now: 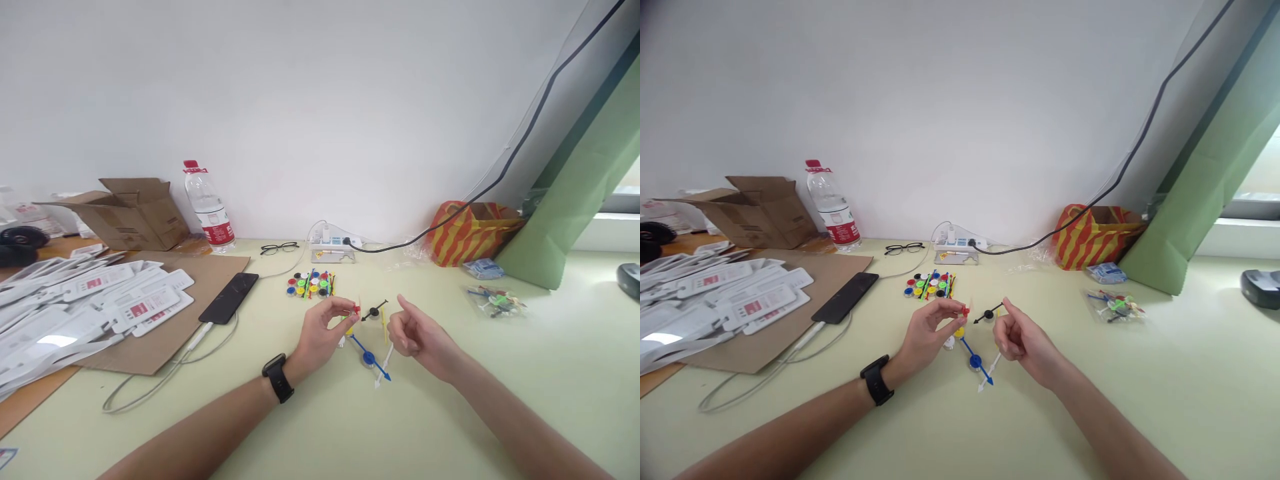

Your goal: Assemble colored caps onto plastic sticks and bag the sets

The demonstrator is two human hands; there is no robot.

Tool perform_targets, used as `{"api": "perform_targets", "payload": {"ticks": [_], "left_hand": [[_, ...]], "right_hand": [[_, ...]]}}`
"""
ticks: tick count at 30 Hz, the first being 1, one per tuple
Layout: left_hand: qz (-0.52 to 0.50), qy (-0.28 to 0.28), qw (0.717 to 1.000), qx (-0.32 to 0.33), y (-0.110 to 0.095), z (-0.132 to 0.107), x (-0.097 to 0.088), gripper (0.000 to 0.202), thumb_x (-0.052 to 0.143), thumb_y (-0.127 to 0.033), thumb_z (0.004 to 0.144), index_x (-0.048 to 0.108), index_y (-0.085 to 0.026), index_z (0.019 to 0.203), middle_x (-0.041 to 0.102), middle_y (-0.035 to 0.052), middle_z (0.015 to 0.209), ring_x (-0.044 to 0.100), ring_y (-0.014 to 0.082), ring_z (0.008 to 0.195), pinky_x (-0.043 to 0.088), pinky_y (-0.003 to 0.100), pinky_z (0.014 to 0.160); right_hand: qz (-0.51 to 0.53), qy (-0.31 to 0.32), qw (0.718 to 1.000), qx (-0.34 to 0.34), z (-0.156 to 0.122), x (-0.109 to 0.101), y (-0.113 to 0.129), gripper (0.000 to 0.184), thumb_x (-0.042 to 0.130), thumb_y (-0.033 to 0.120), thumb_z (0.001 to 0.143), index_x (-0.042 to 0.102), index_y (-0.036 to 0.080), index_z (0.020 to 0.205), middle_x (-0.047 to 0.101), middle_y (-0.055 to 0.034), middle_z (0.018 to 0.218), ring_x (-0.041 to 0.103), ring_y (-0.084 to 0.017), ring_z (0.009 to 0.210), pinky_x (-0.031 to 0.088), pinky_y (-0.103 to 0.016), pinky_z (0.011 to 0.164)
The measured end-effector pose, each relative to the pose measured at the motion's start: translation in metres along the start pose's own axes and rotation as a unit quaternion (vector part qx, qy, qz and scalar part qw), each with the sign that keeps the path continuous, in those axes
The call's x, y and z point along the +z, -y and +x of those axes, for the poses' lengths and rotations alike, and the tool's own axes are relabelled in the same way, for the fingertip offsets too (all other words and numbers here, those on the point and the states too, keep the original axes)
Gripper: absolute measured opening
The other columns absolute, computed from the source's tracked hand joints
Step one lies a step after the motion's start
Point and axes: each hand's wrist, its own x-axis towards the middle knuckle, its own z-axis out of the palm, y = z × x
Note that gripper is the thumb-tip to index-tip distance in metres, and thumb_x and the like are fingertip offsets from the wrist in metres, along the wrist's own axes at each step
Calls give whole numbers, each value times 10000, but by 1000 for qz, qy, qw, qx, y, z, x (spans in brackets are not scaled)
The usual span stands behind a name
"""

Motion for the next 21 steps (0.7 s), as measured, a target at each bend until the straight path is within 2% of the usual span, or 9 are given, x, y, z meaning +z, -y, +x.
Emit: {"api": "perform_targets", "payload": {"ticks": [7,11,16,21], "left_hand": [[10,12,1000,-24,2,-1,-1,189,803,-264,844,720,-169,985,741,80,997,717,202,936,587,358,922],[9,20,999,-36,2,-1,-1,198,793,-276,854,710,-163,994,742,84,991,723,205,929,591,359,908],[10,27,999,-37,2,-1,-1,205,779,-293,869,695,-168,1009,744,90,1012,724,213,952,589,368,916],[11,31,999,-42,1,-1,-2,210,772,-304,876,693,-171,1018,747,95,1029,726,219,972,584,379,938]], "right_hand": [[-1,-63,997,-40,4,-3,-4,553,441,633,1005,631,179,755,347,43,556,208,-99,503,132,-285,500],[-21,-75,996,-41,4,-2,-3,483,452,632,1002,671,202,969,369,56,589,182,-95,504,135,-278,502],[-43,-89,993,-57,4,0,-1,467,463,615,999,643,226,1182,391,56,619,197,-98,505,123,-281,504],[-99,-127,984,-76,4,3,-3,486,492,617,986,609,237,1266,443,43,636,230,-106,520,123,-273,506]]}}
